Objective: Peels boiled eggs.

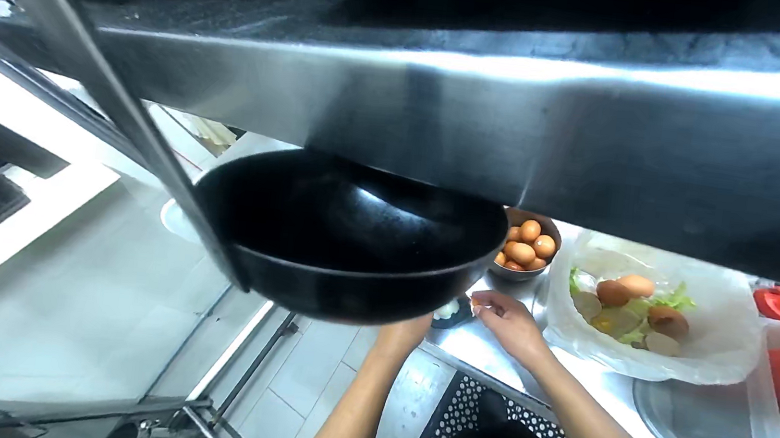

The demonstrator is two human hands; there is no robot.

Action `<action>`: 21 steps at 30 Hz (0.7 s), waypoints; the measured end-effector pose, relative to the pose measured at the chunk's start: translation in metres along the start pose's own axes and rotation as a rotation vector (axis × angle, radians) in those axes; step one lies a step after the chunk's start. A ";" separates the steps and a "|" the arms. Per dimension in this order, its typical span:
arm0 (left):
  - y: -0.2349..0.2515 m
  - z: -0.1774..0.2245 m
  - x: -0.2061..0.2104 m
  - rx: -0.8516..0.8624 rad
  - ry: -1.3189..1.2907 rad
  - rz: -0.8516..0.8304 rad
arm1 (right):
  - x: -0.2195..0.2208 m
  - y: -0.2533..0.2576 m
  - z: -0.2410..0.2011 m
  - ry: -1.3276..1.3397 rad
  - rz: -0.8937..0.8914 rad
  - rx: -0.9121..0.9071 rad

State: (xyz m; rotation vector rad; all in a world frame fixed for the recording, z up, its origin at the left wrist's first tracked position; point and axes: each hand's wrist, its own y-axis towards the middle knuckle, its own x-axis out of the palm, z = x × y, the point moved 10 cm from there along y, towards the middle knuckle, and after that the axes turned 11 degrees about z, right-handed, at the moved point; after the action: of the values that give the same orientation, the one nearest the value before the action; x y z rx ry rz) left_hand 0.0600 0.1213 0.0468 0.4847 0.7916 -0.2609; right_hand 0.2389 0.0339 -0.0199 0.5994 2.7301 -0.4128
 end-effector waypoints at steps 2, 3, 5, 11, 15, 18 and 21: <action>-0.007 -0.012 0.022 0.060 0.054 -0.097 | 0.001 -0.001 0.001 0.030 0.003 0.002; -0.011 -0.017 0.027 0.078 0.070 -0.130 | 0.002 -0.003 0.001 0.037 -0.001 0.000; -0.006 -0.011 0.004 0.105 0.046 -0.029 | -0.001 -0.004 -0.003 0.051 -0.002 -0.004; -0.018 -0.018 0.017 0.130 0.082 -0.069 | -0.005 -0.016 -0.012 0.147 0.064 -0.008; -0.017 0.003 -0.018 0.160 0.003 0.157 | -0.009 -0.021 -0.022 0.148 0.055 -0.042; -0.033 -0.030 0.008 0.061 -0.043 0.041 | -0.003 -0.027 -0.018 0.168 0.044 -0.036; -0.033 -0.051 -0.005 -0.281 -0.436 0.134 | -0.004 -0.025 -0.032 0.186 0.040 -0.063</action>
State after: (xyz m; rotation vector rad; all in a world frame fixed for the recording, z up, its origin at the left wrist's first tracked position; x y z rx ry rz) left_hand 0.0122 0.1192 0.0092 0.2011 0.3588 -0.1207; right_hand 0.2235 0.0221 0.0154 0.7069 2.8891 -0.2717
